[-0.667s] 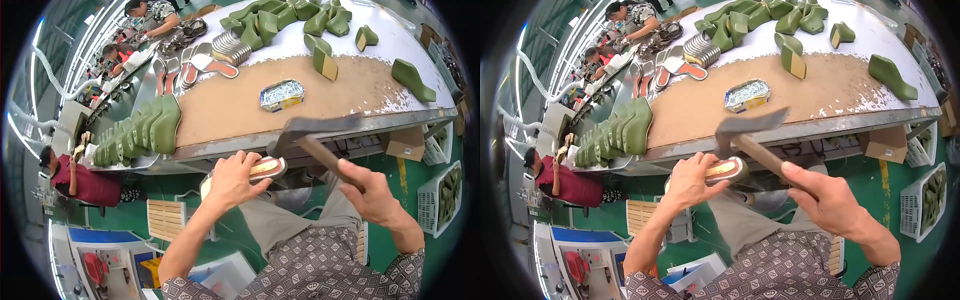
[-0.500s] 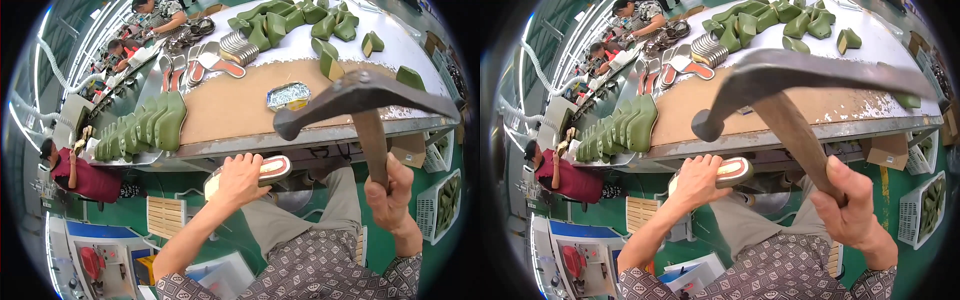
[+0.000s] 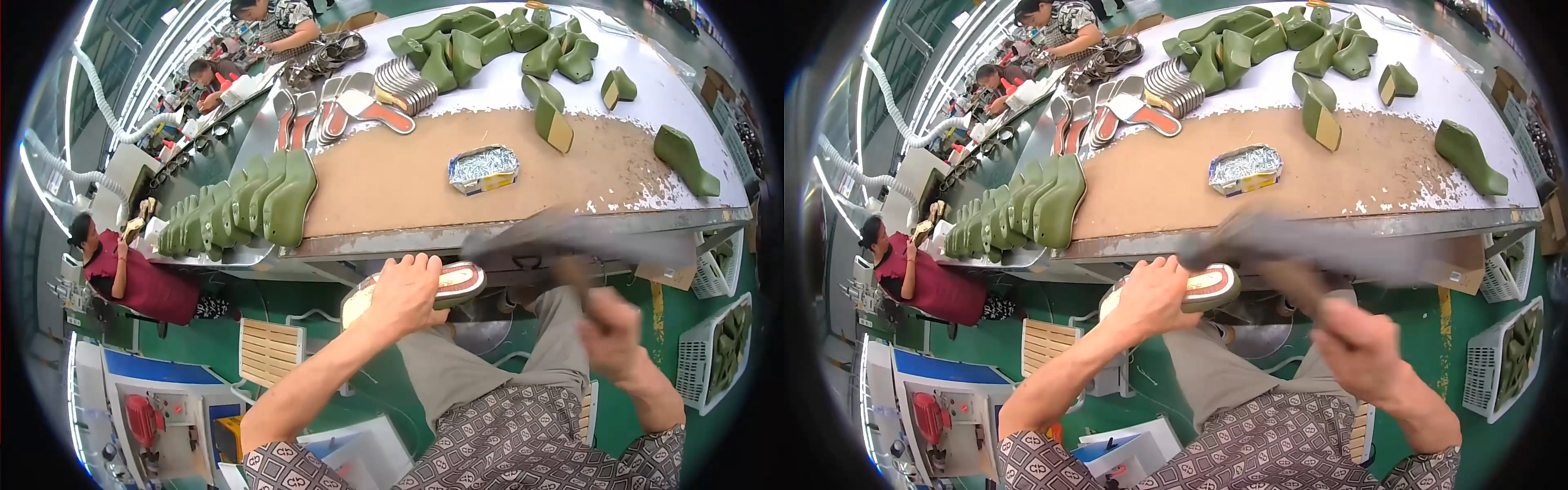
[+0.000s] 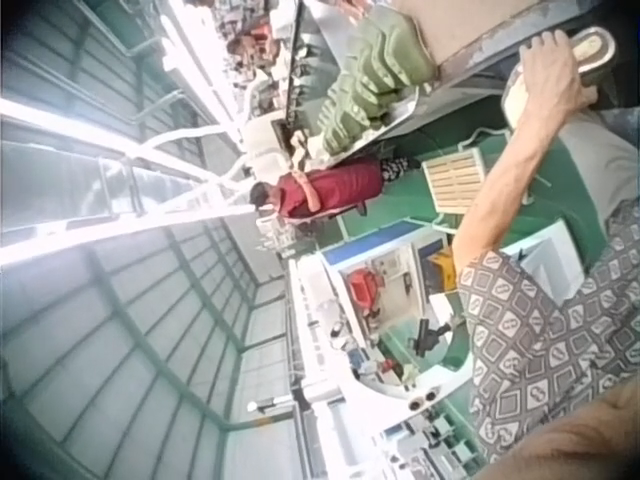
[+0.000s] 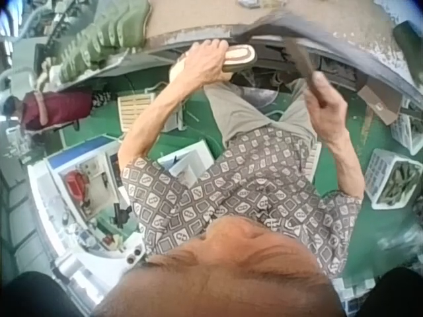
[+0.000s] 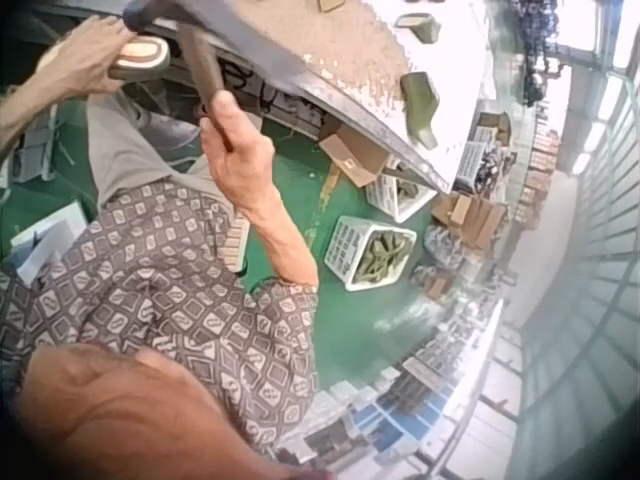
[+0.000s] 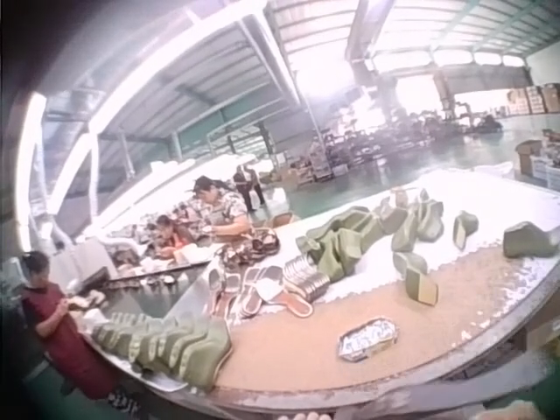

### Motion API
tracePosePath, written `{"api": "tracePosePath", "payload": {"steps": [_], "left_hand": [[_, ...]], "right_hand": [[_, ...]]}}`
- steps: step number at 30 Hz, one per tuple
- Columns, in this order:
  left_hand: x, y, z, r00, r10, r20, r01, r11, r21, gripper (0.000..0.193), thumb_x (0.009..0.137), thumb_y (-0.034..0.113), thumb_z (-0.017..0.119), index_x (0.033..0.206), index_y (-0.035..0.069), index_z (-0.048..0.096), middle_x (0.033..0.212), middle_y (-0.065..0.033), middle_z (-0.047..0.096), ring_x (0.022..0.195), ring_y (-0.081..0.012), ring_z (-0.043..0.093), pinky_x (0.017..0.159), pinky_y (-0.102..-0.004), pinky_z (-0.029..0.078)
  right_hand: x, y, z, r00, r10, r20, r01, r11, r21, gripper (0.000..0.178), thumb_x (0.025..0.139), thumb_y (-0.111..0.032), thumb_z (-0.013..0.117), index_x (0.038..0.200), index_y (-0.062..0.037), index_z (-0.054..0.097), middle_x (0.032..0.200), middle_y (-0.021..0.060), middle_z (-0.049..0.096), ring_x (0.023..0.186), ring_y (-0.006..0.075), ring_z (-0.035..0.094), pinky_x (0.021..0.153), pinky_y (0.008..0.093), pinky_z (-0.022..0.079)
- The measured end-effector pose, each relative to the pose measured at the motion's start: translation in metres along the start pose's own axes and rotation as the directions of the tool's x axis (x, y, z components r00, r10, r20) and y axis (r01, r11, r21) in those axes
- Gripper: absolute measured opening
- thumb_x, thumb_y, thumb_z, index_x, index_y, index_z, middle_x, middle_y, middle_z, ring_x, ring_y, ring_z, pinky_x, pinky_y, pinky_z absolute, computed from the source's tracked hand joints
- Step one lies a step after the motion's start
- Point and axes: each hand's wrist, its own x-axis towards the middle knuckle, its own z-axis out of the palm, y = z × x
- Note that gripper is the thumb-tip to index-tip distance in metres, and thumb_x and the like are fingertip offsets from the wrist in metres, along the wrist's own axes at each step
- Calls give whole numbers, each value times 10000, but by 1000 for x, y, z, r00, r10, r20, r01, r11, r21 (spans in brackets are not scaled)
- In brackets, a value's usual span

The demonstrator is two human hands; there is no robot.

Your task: Using a hammer to secure soles to green plastic shoe lasts in a factory environment.

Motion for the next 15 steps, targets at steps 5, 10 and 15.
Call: {"api": "tracePosePath", "payload": {"steps": [5, 10, 15], "left_hand": [[-7, -3, 4, 999, -23, -28, 23, 999, -30, 522, 632, 376, 762, 958, 35, 541, 878, -113, 599, 861, -287, 608, 734, -404, 450], [-10, -1, 1, 999, 1, -37, -2, 1000, -16, 575, 614, 386, 811, 987, 46, 534, 881, -89, 584, 844, -253, 608, 722, -379, 449], [-10, 4, 0, 999, -30, 9, 31, 998, -57, 560, 673, 414, 763, 1036, 49, 541, 930, -118, 602, 903, -281, 605, 794, -398, 439]], "right_hand": [[31, 8, 38, 961, -205, -185, 148, 948, -282, 413, 872, -25, 676, 1267, -105, 582, 916, 178, 673, 698, 212, 656, 629, 304, 522], [48, 18, 12, 941, -271, -204, 119, 826, -551, 477, 816, 8, 698, 1258, -136, 592, 815, 131, 637, 654, 282, 622, 587, 334, 507], [70, 64, -21, 936, -250, -247, -66, 567, -821, 380, 800, -50, 687, 1164, -142, 627, 905, 109, 619, 793, 287, 613, 691, 399, 482]]}}
